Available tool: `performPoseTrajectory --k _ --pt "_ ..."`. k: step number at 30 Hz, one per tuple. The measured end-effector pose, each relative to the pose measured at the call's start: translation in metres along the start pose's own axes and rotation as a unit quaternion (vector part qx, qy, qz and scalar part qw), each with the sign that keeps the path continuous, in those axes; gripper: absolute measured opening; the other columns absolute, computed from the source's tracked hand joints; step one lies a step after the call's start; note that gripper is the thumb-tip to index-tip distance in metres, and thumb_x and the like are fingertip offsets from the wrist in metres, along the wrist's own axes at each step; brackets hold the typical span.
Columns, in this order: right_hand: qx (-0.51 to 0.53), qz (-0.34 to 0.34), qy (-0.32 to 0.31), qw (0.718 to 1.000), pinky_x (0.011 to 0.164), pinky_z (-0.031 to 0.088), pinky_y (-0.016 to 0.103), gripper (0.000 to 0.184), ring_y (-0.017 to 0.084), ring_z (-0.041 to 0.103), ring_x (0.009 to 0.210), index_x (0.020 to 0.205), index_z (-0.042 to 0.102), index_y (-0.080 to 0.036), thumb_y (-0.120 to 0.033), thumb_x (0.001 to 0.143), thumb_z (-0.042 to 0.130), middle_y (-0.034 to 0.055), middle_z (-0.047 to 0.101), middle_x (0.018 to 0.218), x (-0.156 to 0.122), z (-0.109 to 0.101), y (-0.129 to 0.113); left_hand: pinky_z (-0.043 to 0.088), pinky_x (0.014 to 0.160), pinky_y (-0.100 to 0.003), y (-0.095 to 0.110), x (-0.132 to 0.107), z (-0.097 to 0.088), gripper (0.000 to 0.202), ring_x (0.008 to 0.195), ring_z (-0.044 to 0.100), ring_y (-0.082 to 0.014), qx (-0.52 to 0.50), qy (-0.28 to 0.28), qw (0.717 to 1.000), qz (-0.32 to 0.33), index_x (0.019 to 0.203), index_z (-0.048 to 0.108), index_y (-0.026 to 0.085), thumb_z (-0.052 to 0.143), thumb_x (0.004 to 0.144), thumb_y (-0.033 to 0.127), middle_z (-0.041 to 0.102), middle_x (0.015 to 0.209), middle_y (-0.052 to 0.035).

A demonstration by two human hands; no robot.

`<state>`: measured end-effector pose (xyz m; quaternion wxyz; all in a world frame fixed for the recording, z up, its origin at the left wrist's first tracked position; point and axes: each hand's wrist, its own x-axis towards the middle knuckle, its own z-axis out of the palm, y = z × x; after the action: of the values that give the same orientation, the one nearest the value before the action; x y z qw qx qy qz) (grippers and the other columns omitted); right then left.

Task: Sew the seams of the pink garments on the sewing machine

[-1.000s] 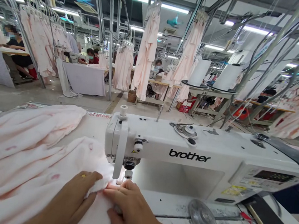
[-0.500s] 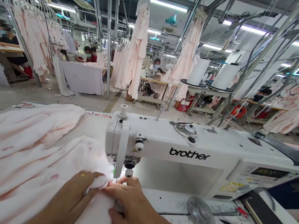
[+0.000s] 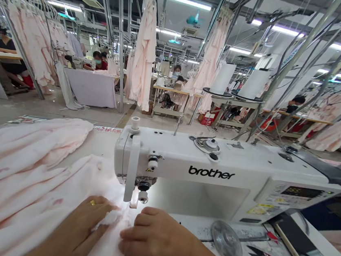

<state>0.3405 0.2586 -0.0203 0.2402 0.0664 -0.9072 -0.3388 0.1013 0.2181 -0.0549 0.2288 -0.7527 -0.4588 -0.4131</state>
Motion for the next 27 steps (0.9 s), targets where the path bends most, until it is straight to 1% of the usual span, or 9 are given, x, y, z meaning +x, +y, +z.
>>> performPoseTrajectory --k 1,3,6,8,10,15,18,23,27 --pt "-0.022 -0.008 -0.003 1.000 0.064 0.029 0.031 0.009 0.015 0.040 0.076 0.092 0.060 -0.014 -0.021 0.095 0.054 -0.0017 0.064 0.100 -0.001 0.002 -0.002 0.053 0.089 -0.001 0.000 0.000 0.001 0.035 0.097 0.055 0.0129 0.026 0.027 0.998 0.059 0.103 0.063 0.020 0.057 0.076 0.041 0.066 0.101 0.0049" --pt "-0.053 -0.020 -0.013 0.998 0.061 0.028 0.031 0.011 0.015 0.039 0.076 0.098 0.061 -0.013 -0.021 0.096 0.055 0.0001 0.063 0.100 -0.002 0.007 -0.006 0.052 0.094 -0.004 -0.003 -0.001 0.005 0.030 0.097 0.052 0.0120 0.072 0.071 0.984 0.148 0.105 0.062 0.021 0.057 0.077 0.033 0.064 0.101 0.0051" --pt "-0.064 -0.020 -0.013 0.998 0.061 0.029 0.030 0.011 0.015 0.039 0.077 0.098 0.061 -0.011 -0.021 0.097 0.055 0.0015 0.061 0.099 -0.003 0.012 -0.010 0.048 0.101 -0.009 -0.005 -0.003 0.009 0.038 0.109 0.047 0.0086 0.119 0.094 0.963 0.225 0.116 0.056 0.025 0.049 0.079 0.032 0.060 0.112 0.0041" --pt "-0.056 -0.010 -0.009 0.998 0.062 0.030 0.030 0.009 0.015 0.039 0.077 0.095 0.060 -0.012 -0.019 0.097 0.055 0.0008 0.061 0.098 -0.003 0.013 -0.010 0.046 0.105 -0.011 -0.003 -0.002 0.007 0.042 0.117 0.044 0.0061 0.133 0.105 0.952 0.254 0.120 0.052 0.028 0.046 0.080 0.038 0.057 0.118 0.0042" --pt "-0.053 -0.009 -0.003 0.999 0.061 0.030 0.030 0.007 0.015 0.038 0.076 0.092 0.059 -0.012 -0.019 0.095 0.057 0.0001 0.060 0.094 -0.002 0.012 -0.009 0.046 0.103 -0.010 0.001 0.000 0.003 0.043 0.118 0.043 0.0056 0.137 0.115 0.949 0.258 0.121 0.052 0.028 0.044 0.080 0.037 0.056 0.120 0.0039" --pt "-0.060 -0.012 0.023 0.998 0.058 0.027 0.028 0.012 0.014 0.038 0.072 0.084 0.055 -0.012 -0.017 0.092 0.061 0.0007 0.058 0.087 0.002 0.007 -0.011 0.045 0.094 -0.005 0.006 0.005 -0.003 0.038 0.111 0.043 0.0072 0.132 0.120 0.945 0.273 0.113 0.056 0.023 0.053 0.076 0.034 0.056 0.120 0.0031" --pt "-0.053 0.001 0.006 0.999 0.057 0.024 0.029 0.014 0.015 0.036 0.069 0.083 0.052 -0.012 -0.017 0.093 0.061 0.0004 0.056 0.082 0.001 0.008 -0.013 0.045 0.093 -0.004 0.001 0.004 0.003 0.032 0.109 0.044 0.0079 0.114 0.114 0.951 0.262 0.108 0.058 0.022 0.047 0.078 0.026 0.057 0.115 0.0035" --pt "-0.062 0.043 0.015 0.997 0.056 0.016 0.030 0.016 0.015 0.034 0.066 0.082 0.046 -0.014 -0.016 0.088 0.061 -0.0012 0.058 0.082 -0.002 0.017 -0.010 0.050 0.100 -0.007 -0.013 0.008 0.017 0.037 0.107 0.047 0.0095 0.130 0.088 0.956 0.250 0.110 0.058 0.021 0.062 0.074 0.025 0.059 0.114 0.0045" --pt "-0.041 0.101 0.015 0.994 0.057 0.018 0.031 0.012 0.016 0.036 0.065 0.085 0.049 -0.015 -0.016 0.090 0.061 -0.0036 0.059 0.081 -0.002 0.020 -0.006 0.051 0.099 -0.006 -0.022 0.019 0.023 0.030 0.106 0.049 0.0100 0.096 0.074 0.965 0.231 0.105 0.060 0.018 0.059 0.075 0.019 0.061 0.107 0.0050"
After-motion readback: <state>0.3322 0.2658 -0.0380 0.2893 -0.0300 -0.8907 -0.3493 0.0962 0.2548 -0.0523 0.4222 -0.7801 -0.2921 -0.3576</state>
